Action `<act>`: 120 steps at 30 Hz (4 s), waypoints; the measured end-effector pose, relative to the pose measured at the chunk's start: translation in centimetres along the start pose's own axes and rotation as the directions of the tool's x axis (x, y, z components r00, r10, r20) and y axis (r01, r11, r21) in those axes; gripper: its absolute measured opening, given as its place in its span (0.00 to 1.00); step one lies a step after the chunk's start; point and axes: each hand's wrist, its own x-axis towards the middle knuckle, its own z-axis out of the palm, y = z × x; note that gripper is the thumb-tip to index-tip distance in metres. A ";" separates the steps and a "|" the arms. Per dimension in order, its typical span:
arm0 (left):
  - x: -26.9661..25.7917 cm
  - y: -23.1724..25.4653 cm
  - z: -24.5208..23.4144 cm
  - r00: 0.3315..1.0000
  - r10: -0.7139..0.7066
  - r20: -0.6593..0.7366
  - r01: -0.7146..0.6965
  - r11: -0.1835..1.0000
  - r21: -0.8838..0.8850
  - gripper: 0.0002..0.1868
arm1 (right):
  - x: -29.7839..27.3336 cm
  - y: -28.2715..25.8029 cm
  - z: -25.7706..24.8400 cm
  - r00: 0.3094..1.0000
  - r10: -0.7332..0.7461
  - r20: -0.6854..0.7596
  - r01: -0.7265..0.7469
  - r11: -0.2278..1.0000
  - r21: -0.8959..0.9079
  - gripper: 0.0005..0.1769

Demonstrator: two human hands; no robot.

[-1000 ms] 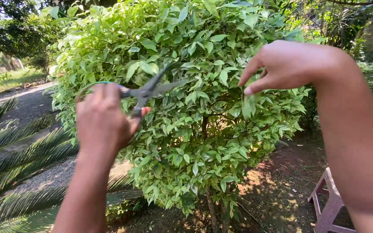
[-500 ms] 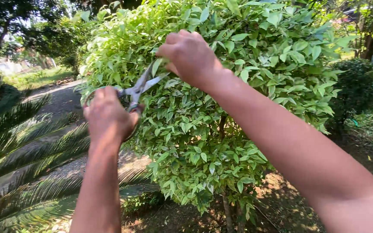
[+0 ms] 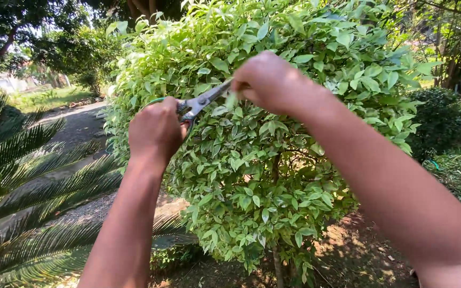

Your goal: Trim a garden bush using pruning shears.

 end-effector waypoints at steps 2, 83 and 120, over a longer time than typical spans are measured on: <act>-0.2 -0.2 -1.2 0.999 0.006 -0.037 -0.006 1.000 0.008 0.17 | -1.2 0.8 -2.3 0.927 0.201 0.317 -0.191 0.980 -0.064 0.09; -6.7 22.3 3.1 0.974 -0.002 0.228 -0.057 0.966 0.251 0.31 | -23.7 10.0 1.1 0.977 -0.190 -0.100 0.166 0.964 -0.209 0.04; -6.5 22.1 5.5 0.953 -0.007 0.303 -0.052 0.981 0.187 0.07 | -22.5 10.5 1.1 0.999 -0.041 0.014 0.043 0.906 -0.420 0.05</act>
